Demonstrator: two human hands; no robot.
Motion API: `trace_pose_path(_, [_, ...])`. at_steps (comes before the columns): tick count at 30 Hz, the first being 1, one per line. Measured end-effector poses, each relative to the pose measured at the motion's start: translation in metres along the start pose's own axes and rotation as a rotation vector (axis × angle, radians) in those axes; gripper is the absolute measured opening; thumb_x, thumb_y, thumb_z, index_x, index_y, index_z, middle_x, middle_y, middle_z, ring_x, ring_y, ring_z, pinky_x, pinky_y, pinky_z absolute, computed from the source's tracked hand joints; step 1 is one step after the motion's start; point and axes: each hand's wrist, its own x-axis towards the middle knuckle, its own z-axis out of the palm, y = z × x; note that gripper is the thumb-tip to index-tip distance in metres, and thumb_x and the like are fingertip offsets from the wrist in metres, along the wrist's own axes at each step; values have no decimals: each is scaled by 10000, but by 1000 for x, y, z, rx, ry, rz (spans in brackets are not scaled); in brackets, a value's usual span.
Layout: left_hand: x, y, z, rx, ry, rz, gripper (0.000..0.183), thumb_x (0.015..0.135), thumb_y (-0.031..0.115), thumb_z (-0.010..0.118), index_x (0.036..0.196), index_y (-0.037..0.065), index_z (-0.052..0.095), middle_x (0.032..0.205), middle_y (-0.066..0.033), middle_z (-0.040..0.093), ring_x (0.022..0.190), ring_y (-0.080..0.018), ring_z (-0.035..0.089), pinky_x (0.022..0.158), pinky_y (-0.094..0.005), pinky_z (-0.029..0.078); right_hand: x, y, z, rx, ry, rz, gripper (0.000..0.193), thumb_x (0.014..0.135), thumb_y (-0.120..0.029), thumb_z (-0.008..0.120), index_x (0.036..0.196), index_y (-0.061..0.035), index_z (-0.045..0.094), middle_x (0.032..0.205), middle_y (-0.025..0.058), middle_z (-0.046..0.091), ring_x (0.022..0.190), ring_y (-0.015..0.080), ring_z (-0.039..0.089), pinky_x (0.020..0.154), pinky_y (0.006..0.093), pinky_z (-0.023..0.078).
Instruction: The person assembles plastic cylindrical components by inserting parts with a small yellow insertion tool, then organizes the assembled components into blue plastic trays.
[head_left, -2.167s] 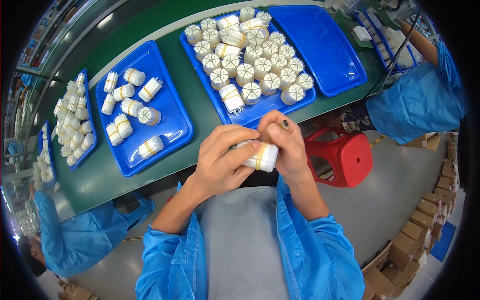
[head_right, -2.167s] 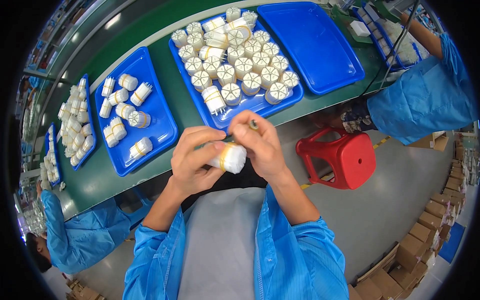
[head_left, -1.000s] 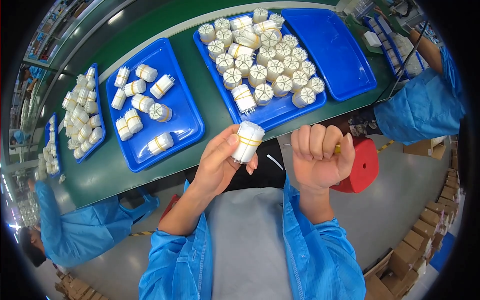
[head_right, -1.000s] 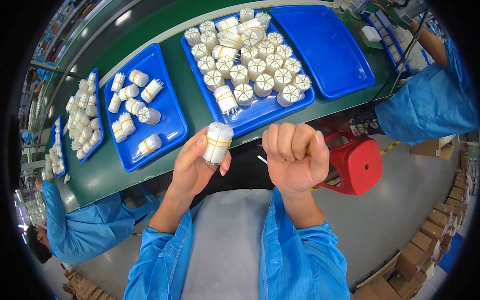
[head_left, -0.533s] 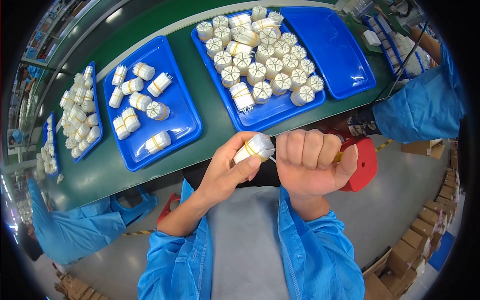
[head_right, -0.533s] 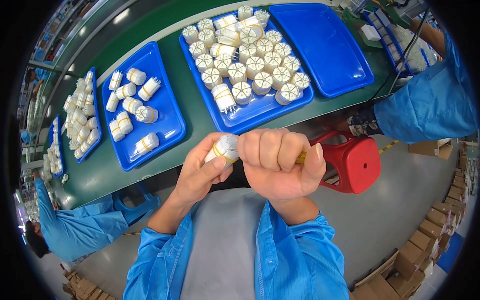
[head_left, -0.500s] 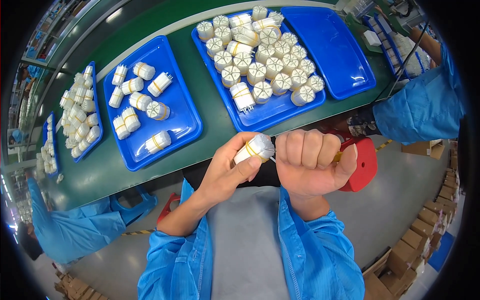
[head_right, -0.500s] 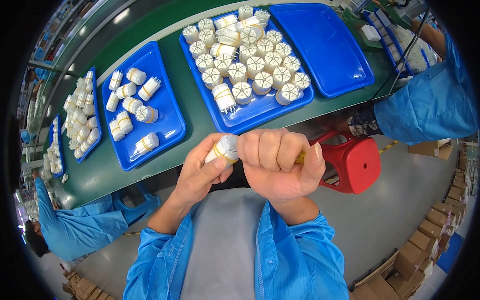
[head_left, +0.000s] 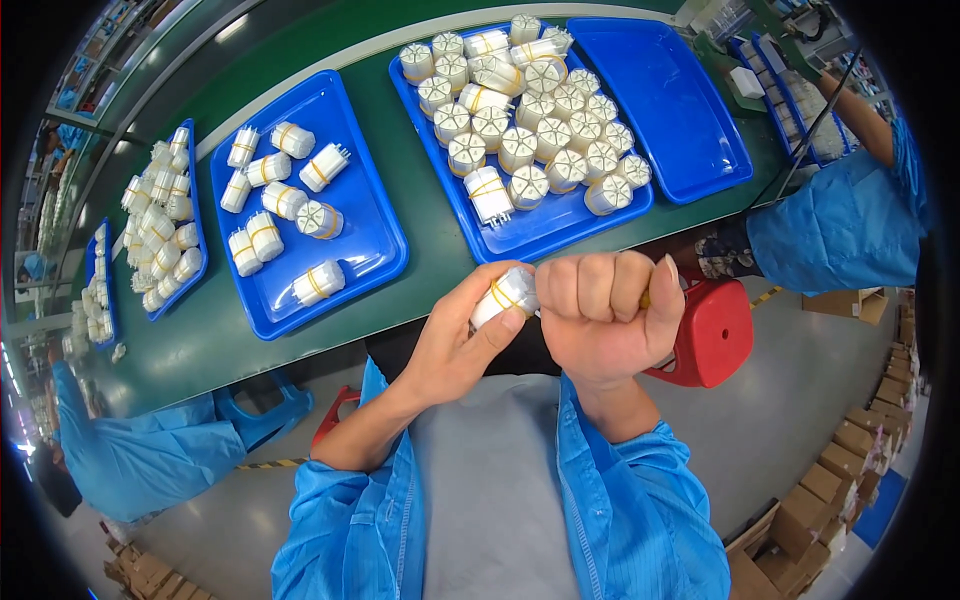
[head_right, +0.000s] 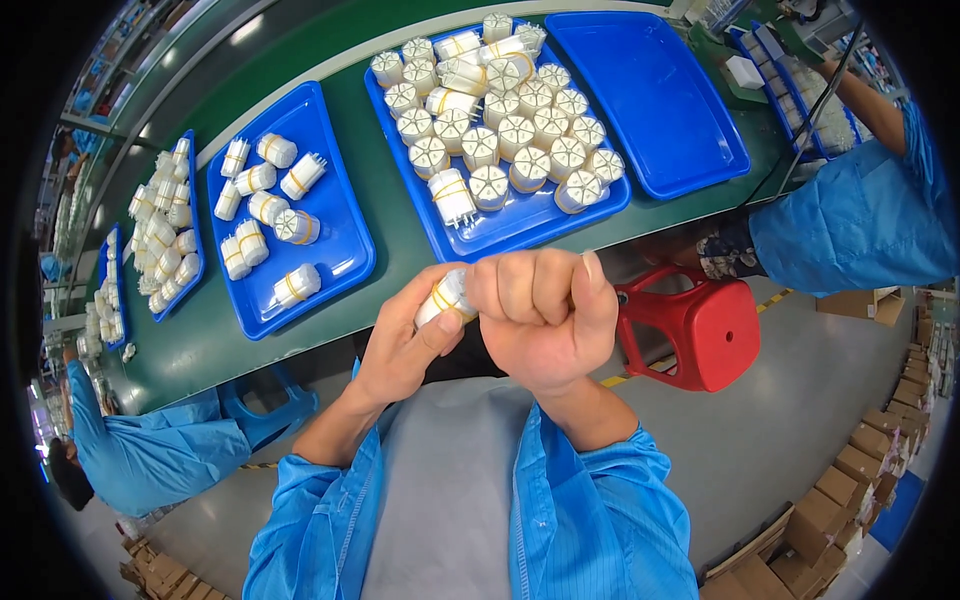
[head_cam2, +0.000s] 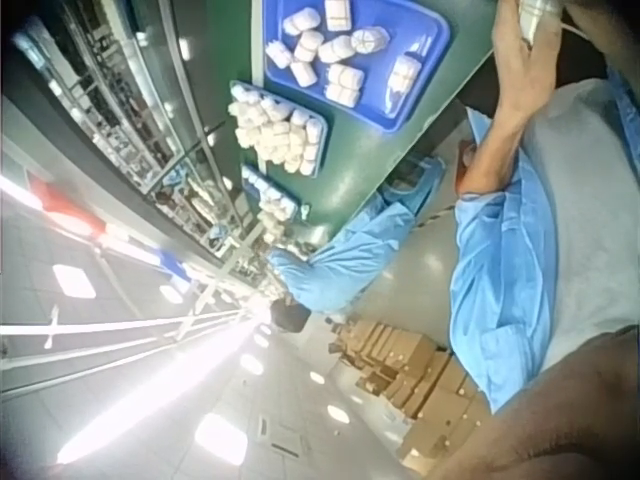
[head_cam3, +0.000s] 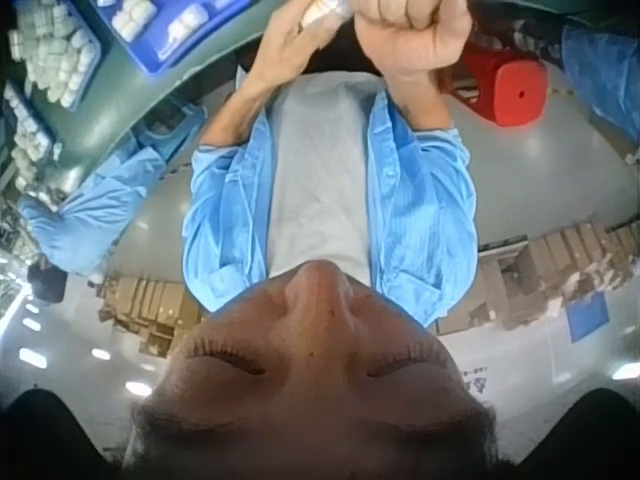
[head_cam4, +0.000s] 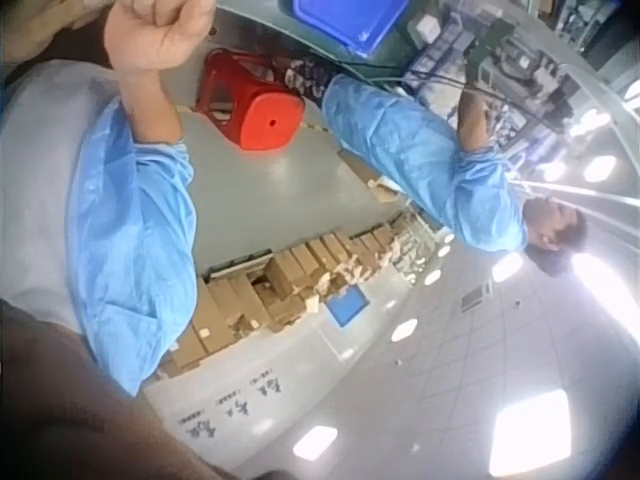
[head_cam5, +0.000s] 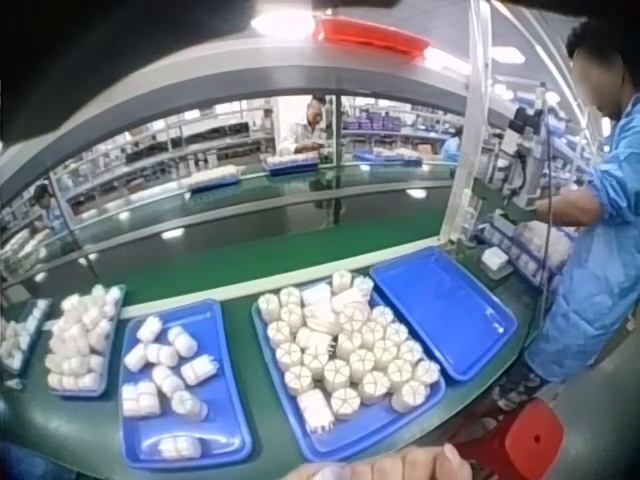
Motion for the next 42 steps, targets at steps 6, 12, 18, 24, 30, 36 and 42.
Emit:
trace_pose_path(6, [6, -6, 4, -567, -19, -128, 465, 1016, 315, 519, 1370, 27, 428, 972, -117, 630, 779, -142, 597, 686, -283, 492, 3, -9, 1, 75, 35, -83, 517, 1058, -417, 248, 627, -134, 289, 567, -9, 327, 542, 154, 278, 565, 332, 269])
trace_pose_path(12, [3, -12, -2, -700, -40, -143, 470, 1004, 330, 533, 1340, 21, 421, 1039, -97, 579, 844, -153, 599, 685, -285, 493, 1, -13, -4, 23, 22, -101, 523, 1059, -421, 236, 626, -135, 294, 569, -6, 334, 541, 159, 289, 564, 333, 275])
trace_pose_path(18, [1, -3, 4, -679, 7, -156, 496, 995, 324, 553, 1356, 7, 432, 1042, -87, 563, 812, -142, 589, 659, -278, 485, -2, -8, 0, 9, 13, -91, 514, 1054, -402, 239, 618, -135, 294, 563, -7, 339, 530, 158, 288, 558, 334, 276])
trace_pose_path(24, [-1, -1, 2, -667, -26, -135, 492, 1014, 312, 513, 1380, -1, 413, 1069, -117, 584, 818, -155, 608, 654, -278, 501, -3, -6, -1, -7, 13, -86, 504, 1049, -391, 255, 619, -132, 299, 561, -7, 342, 531, 159, 301, 556, 338, 279])
trace_pose_path(30, [0, -2, 0, -751, -48, -198, 499, 1018, 345, 483, 1372, 0, 418, 1110, -143, 589, 785, -158, 597, 636, -280, 489, -3, -7, 0, -17, -6, -101, 503, 1048, -387, 260, 617, -131, 304, 564, -3, 349, 535, 159, 308, 560, 338, 281])
trace_pose_path(36, [0, -5, 1, -823, -44, -165, 485, 1024, 330, 463, 1378, 3, 418, 1095, -147, 594, 786, -185, 616, 638, -296, 500, -3, -7, -1, -14, -9, -104, 504, 1048, -390, 261, 618, -130, 306, 567, -3, 354, 537, 159, 309, 561, 336, 283])
trace_pose_path(42, [1, -6, -1, -877, -66, -247, 489, 1022, 358, 448, 1366, 11, 438, 1089, -160, 596, 766, -189, 603, 618, -295, 487, -3, -7, -1, -21, -17, -105, 504, 1049, -394, 258, 622, -131, 307, 570, -3, 354, 541, 157, 312, 563, 337, 287])
